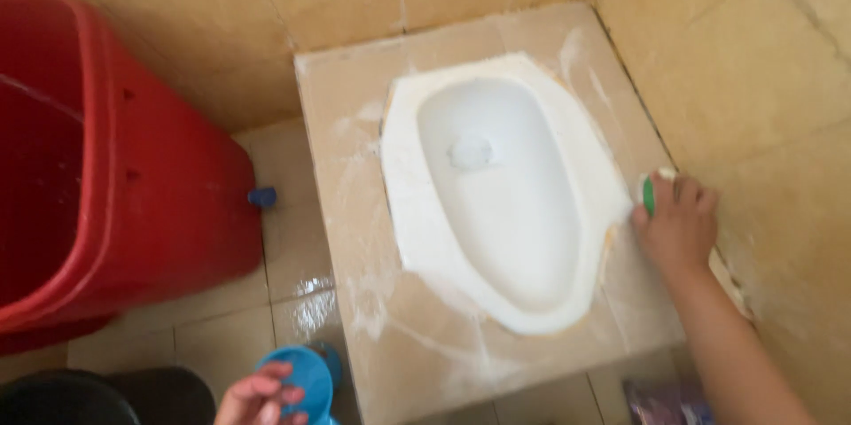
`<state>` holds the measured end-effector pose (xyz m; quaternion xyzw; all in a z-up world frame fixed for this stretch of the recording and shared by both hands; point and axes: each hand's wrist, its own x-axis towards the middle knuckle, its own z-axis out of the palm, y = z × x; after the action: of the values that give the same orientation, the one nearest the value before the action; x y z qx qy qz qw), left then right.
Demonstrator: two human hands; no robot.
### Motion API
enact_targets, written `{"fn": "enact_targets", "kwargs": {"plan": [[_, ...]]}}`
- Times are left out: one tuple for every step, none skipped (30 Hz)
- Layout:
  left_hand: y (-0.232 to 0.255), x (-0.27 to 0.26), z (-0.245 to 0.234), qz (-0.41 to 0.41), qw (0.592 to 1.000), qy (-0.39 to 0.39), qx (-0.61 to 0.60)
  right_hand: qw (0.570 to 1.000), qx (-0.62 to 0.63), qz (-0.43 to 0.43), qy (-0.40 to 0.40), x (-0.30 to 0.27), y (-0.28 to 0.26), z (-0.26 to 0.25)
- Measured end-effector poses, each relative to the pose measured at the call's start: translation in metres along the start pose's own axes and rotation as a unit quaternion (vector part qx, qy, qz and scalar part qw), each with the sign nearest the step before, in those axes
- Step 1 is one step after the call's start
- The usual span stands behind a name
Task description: Cleaning a squat toilet by scrubbing with a brush and soap, then rinsing with water.
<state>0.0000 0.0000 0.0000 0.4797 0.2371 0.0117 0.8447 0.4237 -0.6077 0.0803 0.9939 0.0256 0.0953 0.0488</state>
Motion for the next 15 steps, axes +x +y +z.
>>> {"fn": "enact_targets", "kwargs": {"plan": [[0.026,0.009,0.031,-0.012,1.000,-0.001,-0.001,0.999,0.025,-0.024,-0.003,-0.040,0.001,-0.014],[0.055,0.015,0.065,-0.025,1.000,-0.002,-0.001,0.998,0.051,-0.048,-0.007,-0.078,0.001,-0.029],[0.083,0.019,0.110,-0.032,0.999,0.001,-0.003,0.998,0.048,-0.048,-0.014,-0.107,-0.002,-0.036],[0.113,0.014,0.155,-0.039,0.998,0.037,0.024,0.993,0.095,-0.054,-0.040,-0.135,-0.006,-0.045],[0.146,0.006,0.198,-0.039,0.995,0.071,0.056,0.986,0.147,-0.057,-0.059,-0.159,-0.014,-0.049],[0.152,0.008,0.213,-0.039,0.995,0.070,0.059,0.986,0.149,-0.054,-0.059,-0.151,-0.009,-0.048],[0.160,0.009,0.227,-0.033,0.996,0.068,0.052,0.986,0.147,-0.022,-0.071,-0.146,-0.006,-0.048],[0.166,0.011,0.241,-0.026,0.996,0.066,0.045,0.986,0.145,0.010,-0.084,-0.141,-0.002,-0.046],[0.169,0.011,0.248,-0.027,0.996,0.063,0.049,0.986,0.146,0.015,-0.084,-0.137,-0.011,-0.051],[0.171,0.011,0.255,-0.023,0.997,0.052,0.042,0.988,0.145,0.002,-0.057,-0.133,-0.020,-0.056],[0.174,0.014,0.262,-0.019,0.998,0.038,0.038,0.989,0.144,-0.007,-0.029,-0.129,-0.030,-0.060],[0.179,0.016,0.263,-0.020,0.998,0.032,0.044,0.989,0.146,0.001,-0.028,-0.148,-0.047,-0.059],[0.179,0.015,0.265,-0.021,0.998,0.031,0.044,0.983,0.174,-0.054,-0.032,-0.165,-0.060,-0.060],[0.180,0.015,0.268,-0.022,0.998,0.029,0.044,0.973,0.201,-0.109,-0.035,-0.182,-0.073,-0.060],[0.181,0.017,0.270,-0.026,0.998,0.024,0.046,0.974,0.199,-0.103,-0.036,-0.179,-0.071,-0.067]]}}
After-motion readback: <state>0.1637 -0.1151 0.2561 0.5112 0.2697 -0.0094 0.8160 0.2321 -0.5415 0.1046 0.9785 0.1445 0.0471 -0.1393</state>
